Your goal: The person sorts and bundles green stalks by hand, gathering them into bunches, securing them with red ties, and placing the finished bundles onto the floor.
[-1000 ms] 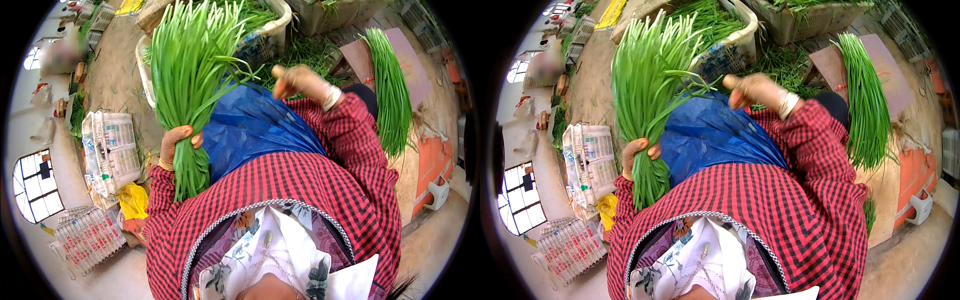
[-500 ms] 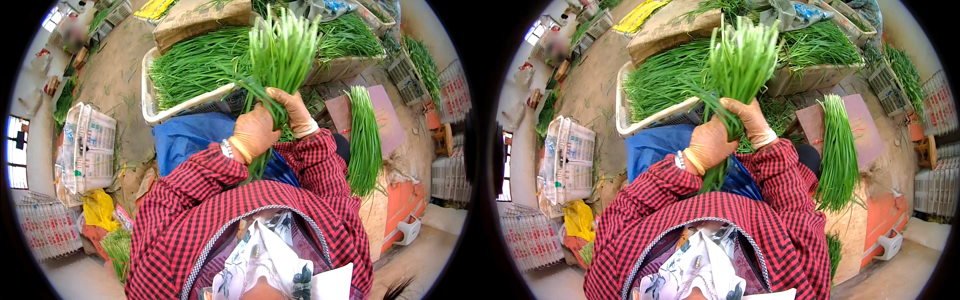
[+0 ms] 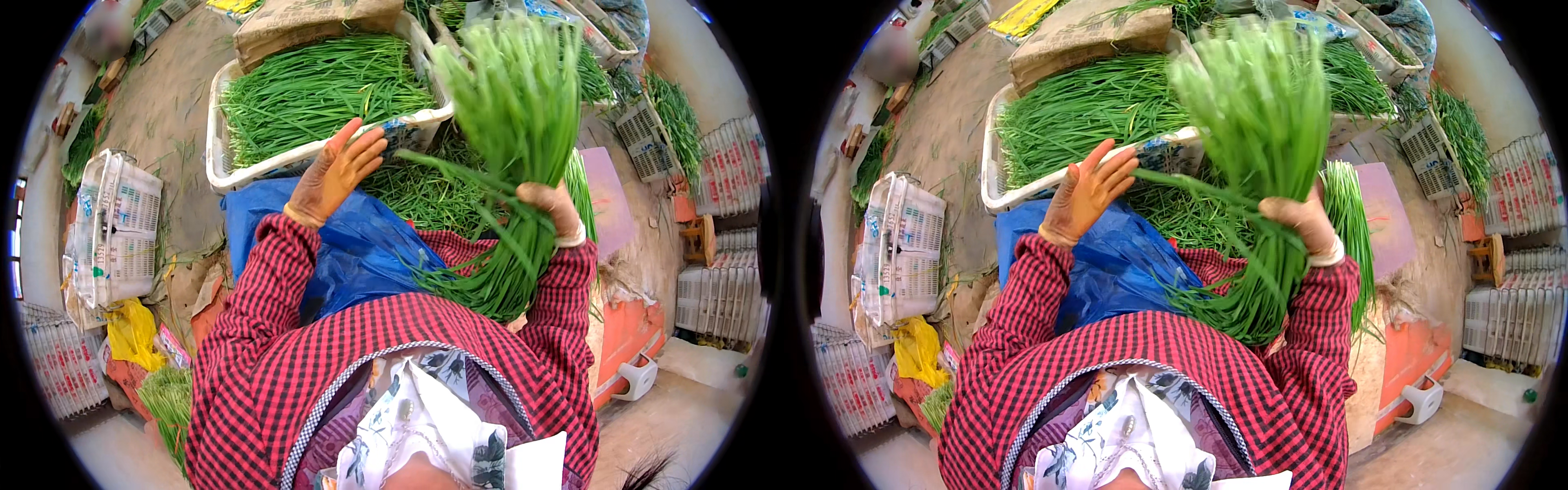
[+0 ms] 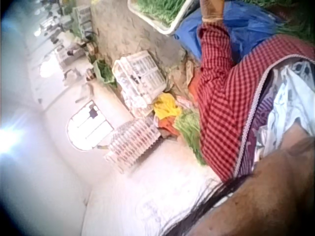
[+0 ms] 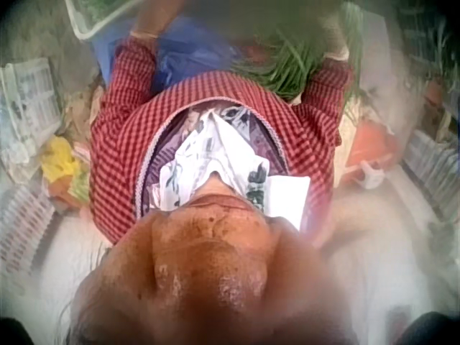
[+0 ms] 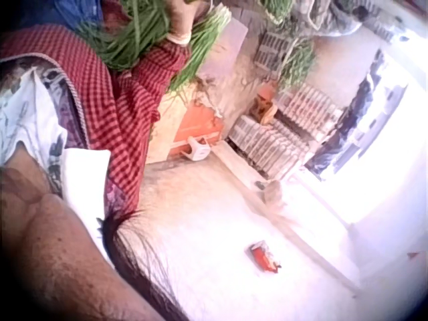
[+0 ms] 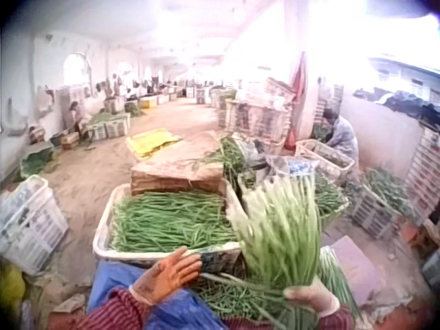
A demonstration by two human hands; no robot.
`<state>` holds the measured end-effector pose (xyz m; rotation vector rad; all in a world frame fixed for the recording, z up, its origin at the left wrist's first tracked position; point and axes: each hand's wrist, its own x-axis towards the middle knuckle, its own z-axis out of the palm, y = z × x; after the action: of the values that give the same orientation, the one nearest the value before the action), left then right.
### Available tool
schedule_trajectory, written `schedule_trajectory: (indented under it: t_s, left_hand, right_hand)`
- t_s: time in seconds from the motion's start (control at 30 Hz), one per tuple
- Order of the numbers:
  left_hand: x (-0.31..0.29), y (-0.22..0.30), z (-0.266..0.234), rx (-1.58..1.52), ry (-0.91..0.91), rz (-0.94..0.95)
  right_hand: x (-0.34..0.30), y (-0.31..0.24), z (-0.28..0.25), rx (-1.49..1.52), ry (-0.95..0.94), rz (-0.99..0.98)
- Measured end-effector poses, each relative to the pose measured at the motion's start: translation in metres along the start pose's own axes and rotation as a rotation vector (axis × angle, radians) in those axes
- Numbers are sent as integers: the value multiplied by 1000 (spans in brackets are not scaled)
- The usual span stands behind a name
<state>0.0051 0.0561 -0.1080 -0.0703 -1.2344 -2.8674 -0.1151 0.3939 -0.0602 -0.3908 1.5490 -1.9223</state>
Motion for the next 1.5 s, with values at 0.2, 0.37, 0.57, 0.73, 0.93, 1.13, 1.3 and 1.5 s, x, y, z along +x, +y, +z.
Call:
schedule_trajectory:
  t_s: [0.2,0.37,0.57,0.73,0.93,1.13,1.3,1.5]
  left_hand:
    - [6,-30,0,81,-9,-101]
    - [5,-14,9,-55,57,1]
    - [11,5,31,35,-36,41]
    - [9,15,33,125,-67,56]
    - [14,22,37,85,-117,153]
    - [11,25,27,-81,-22,73]
    - [11,15,17,-153,-37,120]
    - [9,17,21,-78,22,58]
  right_hand:
    - [-12,47,93,-1042,-72,22]
    - [-21,61,108,-1099,-59,-285]
    - [-8,36,115,-786,-70,-550]
    - [10,35,113,-804,12,-504]
    - [5,28,142,-1052,108,-775]
    - [4,34,133,-808,15,-637]
    - [21,42,61,-1011,112,-318]
    - [44,-16,103,-1060,67,-824]
